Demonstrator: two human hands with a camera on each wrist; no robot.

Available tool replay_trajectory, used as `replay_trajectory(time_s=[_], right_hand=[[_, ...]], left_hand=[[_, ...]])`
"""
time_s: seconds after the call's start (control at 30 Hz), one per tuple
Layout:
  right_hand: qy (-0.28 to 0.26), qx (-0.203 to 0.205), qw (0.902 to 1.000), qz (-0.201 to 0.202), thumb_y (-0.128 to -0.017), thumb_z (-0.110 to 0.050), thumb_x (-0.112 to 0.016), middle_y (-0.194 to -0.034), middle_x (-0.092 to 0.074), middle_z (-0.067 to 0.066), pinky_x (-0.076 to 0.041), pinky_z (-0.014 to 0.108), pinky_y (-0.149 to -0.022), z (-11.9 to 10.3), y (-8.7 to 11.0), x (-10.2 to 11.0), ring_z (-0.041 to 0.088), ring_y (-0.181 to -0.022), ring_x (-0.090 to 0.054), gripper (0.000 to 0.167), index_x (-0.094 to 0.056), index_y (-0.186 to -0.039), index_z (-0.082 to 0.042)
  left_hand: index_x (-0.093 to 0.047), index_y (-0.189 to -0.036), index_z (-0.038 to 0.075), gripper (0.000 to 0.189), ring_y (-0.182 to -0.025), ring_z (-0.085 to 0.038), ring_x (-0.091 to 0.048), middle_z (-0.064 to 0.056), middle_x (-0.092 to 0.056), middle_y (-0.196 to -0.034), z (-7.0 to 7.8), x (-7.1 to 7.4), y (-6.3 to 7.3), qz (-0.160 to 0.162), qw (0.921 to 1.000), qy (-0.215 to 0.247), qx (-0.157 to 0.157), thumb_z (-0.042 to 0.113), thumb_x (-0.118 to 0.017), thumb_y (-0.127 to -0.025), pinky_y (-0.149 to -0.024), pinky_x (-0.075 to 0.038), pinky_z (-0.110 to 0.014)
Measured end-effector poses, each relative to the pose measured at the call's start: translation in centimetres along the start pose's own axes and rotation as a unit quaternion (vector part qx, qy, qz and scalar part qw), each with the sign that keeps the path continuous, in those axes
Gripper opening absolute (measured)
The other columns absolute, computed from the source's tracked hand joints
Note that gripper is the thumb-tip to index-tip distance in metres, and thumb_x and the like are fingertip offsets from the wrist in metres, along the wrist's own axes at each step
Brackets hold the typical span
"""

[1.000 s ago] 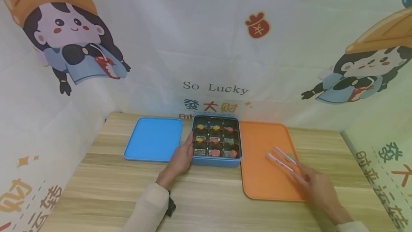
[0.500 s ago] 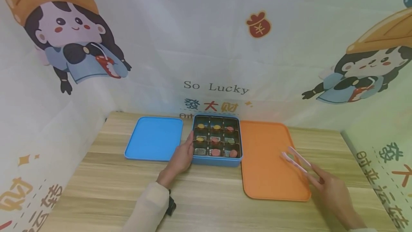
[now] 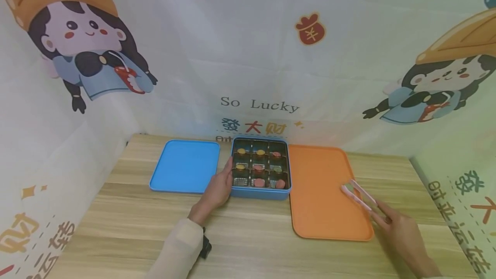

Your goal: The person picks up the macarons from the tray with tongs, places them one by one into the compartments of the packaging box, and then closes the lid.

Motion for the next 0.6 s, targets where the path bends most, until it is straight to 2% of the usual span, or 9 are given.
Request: replay_trajectory(time_s=[0.1,0.27,0.4,0.5,0.6], right_hand=[[0.000,-0.002,1.0000,-0.003,-0.081,-0.015,-0.081,-0.054,-0.043,-0.010,-0.029,0.023,-0.043,0.02,-0.01,-0.09,0.000,-0.048,-0.029,0.041,-0.071,-0.117,0.001],[-0.003,-0.001,1.0000,-0.003,-0.080,-0.014,-0.081,-0.053,-0.043,-0.010,-0.032,0.024,-0.043,0.00,0.01,-0.23,0.002,-0.048,-0.032,0.039,-0.071,-0.115,0.002],[-0.001,-0.006,1.0000,-0.007,-0.082,-0.016,-0.080,-0.053,-0.039,-0.011,-0.031,0.024,-0.044,-0.20,-0.06,-0.27,0.002,-0.048,-0.031,0.039,-0.072,-0.115,0.001],[-0.005,-0.005,0.9999,-0.008,-0.083,-0.017,-0.079,-0.053,-0.039,-0.011,-0.029,0.023,-0.044,-0.52,-0.20,-0.23,0.002,-0.047,-0.030,0.038,-0.072,-0.115,0.000],[-0.011,0.000,0.9999,-0.003,-0.083,-0.017,-0.079,-0.053,-0.039,-0.012,-0.031,0.024,-0.044,-0.85,-0.37,-0.17,0.002,-0.048,-0.032,0.037,-0.072,-0.115,0.000]], left_hand=[[-0.023,-0.156,0.000,0.052,-0.113,-0.040,-0.063,-0.025,-0.048,-0.145,-0.02,0.00,-0.01,-0.001,1.0000,0.002,0.003,0.011,-0.036,-0.107,-0.099,-0.050,-0.050],[-0.024,-0.156,0.000,0.052,-0.111,-0.039,-0.064,-0.025,-0.049,-0.144,0.02,0.07,0.05,-0.001,1.0000,0.002,0.006,0.011,-0.036,-0.106,-0.097,-0.051,-0.050],[-0.024,-0.156,-0.001,0.052,-0.094,-0.035,-0.068,-0.025,-0.050,-0.143,0.03,0.10,0.09,-0.002,1.0000,-0.005,0.003,0.010,-0.037,-0.106,-0.092,-0.053,-0.049],[-0.024,-0.156,-0.001,0.053,-0.079,-0.030,-0.066,-0.025,-0.051,-0.143,0.06,0.11,0.06,-0.005,1.0000,-0.007,0.004,0.010,-0.038,-0.106,-0.088,-0.055,-0.048],[-0.024,-0.156,-0.001,0.053,-0.084,-0.032,-0.068,-0.025,-0.051,-0.142,0.16,0.13,0.02,-0.005,1.0000,-0.004,0.004,0.009,-0.038,-0.106,-0.089,-0.054,-0.049]])
Point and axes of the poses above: each hand's wrist, its own y-axis away from the middle knuckle, its own x-axis out of the back of the hand, z = x × y, the point moved 4 cm from there along -y, towards the middle knuckle
